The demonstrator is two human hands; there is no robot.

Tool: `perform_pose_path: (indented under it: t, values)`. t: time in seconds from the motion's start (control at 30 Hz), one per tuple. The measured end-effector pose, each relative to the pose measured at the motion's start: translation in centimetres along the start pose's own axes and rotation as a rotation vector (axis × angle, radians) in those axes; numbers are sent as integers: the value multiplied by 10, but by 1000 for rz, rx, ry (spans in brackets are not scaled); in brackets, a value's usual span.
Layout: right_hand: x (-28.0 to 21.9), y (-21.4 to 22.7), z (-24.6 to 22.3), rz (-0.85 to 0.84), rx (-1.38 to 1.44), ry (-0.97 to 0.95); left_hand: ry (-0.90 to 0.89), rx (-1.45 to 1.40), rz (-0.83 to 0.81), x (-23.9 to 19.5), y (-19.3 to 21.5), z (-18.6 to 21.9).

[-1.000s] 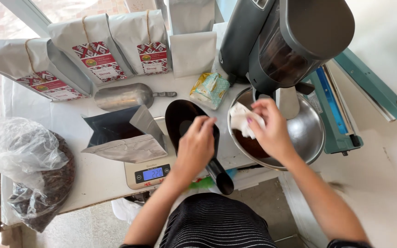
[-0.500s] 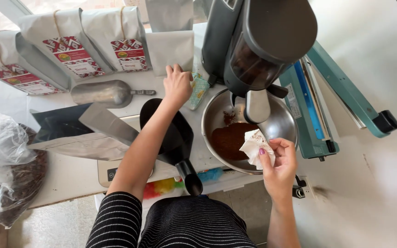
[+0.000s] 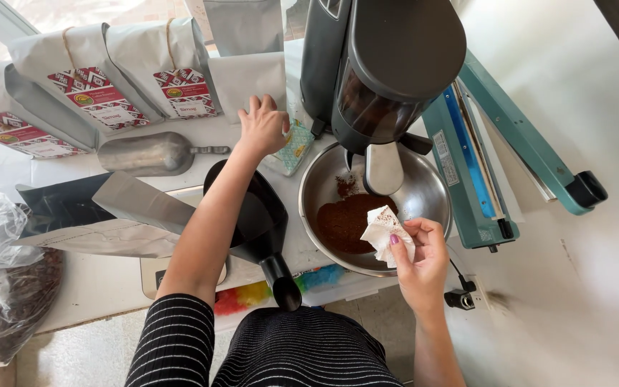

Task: Grinding coffee beans and weighing the grounds for packaging

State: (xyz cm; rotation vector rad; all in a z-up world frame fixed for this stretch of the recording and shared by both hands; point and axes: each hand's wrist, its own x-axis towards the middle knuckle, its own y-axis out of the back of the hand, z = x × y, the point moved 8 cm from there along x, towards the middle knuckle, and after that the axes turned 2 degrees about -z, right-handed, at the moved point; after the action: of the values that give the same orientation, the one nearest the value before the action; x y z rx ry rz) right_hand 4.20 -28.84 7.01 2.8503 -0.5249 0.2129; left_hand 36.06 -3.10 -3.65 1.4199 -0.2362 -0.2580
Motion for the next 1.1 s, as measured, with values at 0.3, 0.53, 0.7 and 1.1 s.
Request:
perform_pose_path:
  t: [0.3,0.53,0.7,1.1]
  values:
    - [-2,3,-1,9,-1,1,0,-149,-168,6,-23,-5]
    - [-5,8,1,34,-38,18,-117,33,-97,10,-28,-2]
    - [-3,8,3,35,-46,32,-251,194,7,16,-33,5]
    - [-1,2,-4,20,-52,71,-132,-430,-33,13,9,-31]
